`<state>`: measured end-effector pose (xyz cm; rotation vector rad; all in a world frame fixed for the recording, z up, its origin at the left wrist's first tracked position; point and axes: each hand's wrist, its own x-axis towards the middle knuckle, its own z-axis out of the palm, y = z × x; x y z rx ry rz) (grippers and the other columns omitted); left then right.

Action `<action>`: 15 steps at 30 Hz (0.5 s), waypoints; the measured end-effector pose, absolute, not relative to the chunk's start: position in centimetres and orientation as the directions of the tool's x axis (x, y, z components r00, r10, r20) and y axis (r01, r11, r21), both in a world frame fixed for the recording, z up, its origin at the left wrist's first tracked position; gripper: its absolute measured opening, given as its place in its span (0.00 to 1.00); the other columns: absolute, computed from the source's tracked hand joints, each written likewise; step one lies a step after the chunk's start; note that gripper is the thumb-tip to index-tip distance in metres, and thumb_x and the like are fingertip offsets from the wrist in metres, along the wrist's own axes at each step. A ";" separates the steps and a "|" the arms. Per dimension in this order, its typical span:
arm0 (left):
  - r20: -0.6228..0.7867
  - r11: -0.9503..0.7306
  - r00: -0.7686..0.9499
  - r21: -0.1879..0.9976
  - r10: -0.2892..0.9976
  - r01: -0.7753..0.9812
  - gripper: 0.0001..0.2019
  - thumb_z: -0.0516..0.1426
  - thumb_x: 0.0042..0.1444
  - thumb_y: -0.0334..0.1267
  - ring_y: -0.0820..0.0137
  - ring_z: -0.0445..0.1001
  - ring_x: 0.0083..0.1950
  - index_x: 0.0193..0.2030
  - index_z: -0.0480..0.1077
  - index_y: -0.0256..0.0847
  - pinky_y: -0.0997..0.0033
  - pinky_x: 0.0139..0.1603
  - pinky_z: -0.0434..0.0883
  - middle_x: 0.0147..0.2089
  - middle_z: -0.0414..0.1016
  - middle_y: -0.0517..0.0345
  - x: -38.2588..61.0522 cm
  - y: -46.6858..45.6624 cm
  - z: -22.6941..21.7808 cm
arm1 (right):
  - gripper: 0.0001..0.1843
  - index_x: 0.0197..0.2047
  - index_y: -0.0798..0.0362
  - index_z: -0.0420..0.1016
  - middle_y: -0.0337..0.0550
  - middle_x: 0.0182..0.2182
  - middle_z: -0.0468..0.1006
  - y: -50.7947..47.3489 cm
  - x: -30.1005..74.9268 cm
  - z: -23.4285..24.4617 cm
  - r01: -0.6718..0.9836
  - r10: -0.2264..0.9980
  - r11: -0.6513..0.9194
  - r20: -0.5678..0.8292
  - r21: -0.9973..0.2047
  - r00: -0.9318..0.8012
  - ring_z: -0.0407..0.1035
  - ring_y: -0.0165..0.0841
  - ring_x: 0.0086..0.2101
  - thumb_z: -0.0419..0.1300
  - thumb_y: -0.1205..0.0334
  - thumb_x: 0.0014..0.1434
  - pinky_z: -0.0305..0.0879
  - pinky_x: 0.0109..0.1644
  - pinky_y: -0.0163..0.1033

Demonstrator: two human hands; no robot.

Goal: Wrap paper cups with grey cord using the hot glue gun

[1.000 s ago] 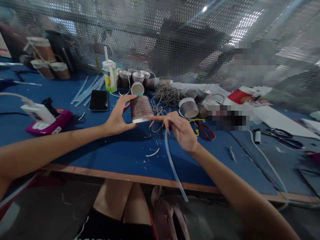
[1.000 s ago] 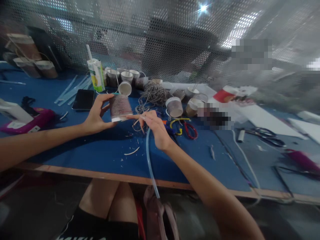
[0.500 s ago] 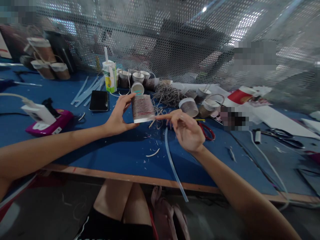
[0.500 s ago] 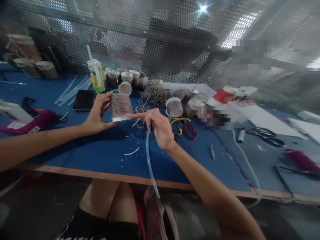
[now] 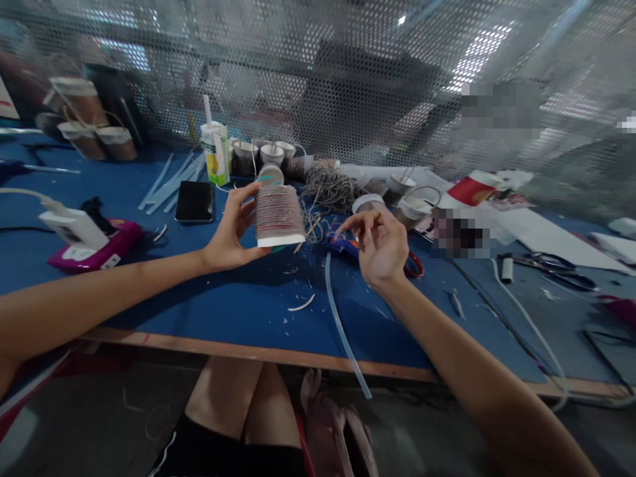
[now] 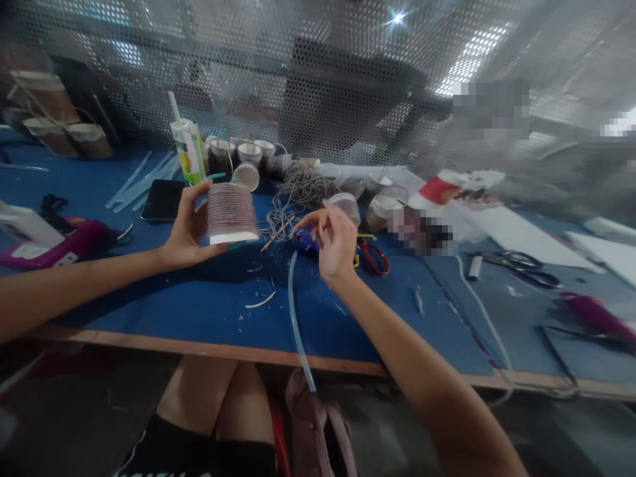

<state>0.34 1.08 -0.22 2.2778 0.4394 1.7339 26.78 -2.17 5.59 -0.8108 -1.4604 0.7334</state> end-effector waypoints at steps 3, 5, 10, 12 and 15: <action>0.870 -0.916 0.298 0.399 0.393 0.045 0.48 0.69 0.49 0.56 0.52 0.63 0.70 0.71 0.48 0.57 0.47 0.69 0.69 0.67 0.52 0.49 0.3 1.1 -0.3 | 0.23 0.42 0.46 0.64 0.45 0.45 0.77 -1.9 27.2 5.2 0.166 0.747 0.665 0.652 -0.729 -0.127 0.74 0.41 0.44 0.62 0.38 0.55 0.72 0.47 0.50; 0.839 -0.898 0.356 0.440 0.412 0.002 0.47 0.69 0.49 0.56 0.51 0.62 0.71 0.70 0.47 0.57 0.45 0.70 0.67 0.69 0.52 0.48 0.3 1.0 -0.4 | 0.39 0.58 0.44 0.61 0.51 0.61 0.67 -2.2 27.0 5.0 0.294 0.652 0.758 0.670 -0.582 -0.355 0.66 0.48 0.59 0.69 0.39 0.48 0.67 0.60 0.58; 0.768 -0.849 0.454 0.526 0.451 -0.047 0.49 0.70 0.47 0.56 0.49 0.60 0.73 0.69 0.47 0.56 0.41 0.72 0.63 0.71 0.54 0.47 0.5 1.0 -0.6 | 0.46 0.70 0.46 0.50 0.56 0.68 0.55 -2.8 25.8 4.2 0.454 0.591 0.806 0.575 -0.381 -0.566 0.50 0.52 0.70 0.67 0.45 0.55 0.51 0.73 0.63; 0.749 -0.847 0.489 0.530 0.448 -0.036 0.50 0.71 0.46 0.55 0.49 0.60 0.74 0.70 0.47 0.56 0.40 0.73 0.62 0.71 0.55 0.46 0.6 0.9 -0.5 | 0.42 0.68 0.47 0.50 0.58 0.65 0.58 -2.5 25.6 3.7 0.419 0.599 0.801 0.583 -0.428 -0.549 0.54 0.49 0.68 0.65 0.45 0.57 0.55 0.71 0.61; 0.729 -0.851 0.512 0.526 0.455 0.008 0.52 0.71 0.46 0.53 0.46 0.58 0.75 0.72 0.48 0.54 0.38 0.74 0.60 0.72 0.55 0.43 0.6 0.8 -0.2 | 0.44 0.64 0.47 0.52 0.59 0.62 0.60 -2.1 25.6 3.3 0.415 0.640 0.768 0.590 -0.488 -0.491 0.58 0.49 0.66 0.69 0.43 0.52 0.61 0.68 0.60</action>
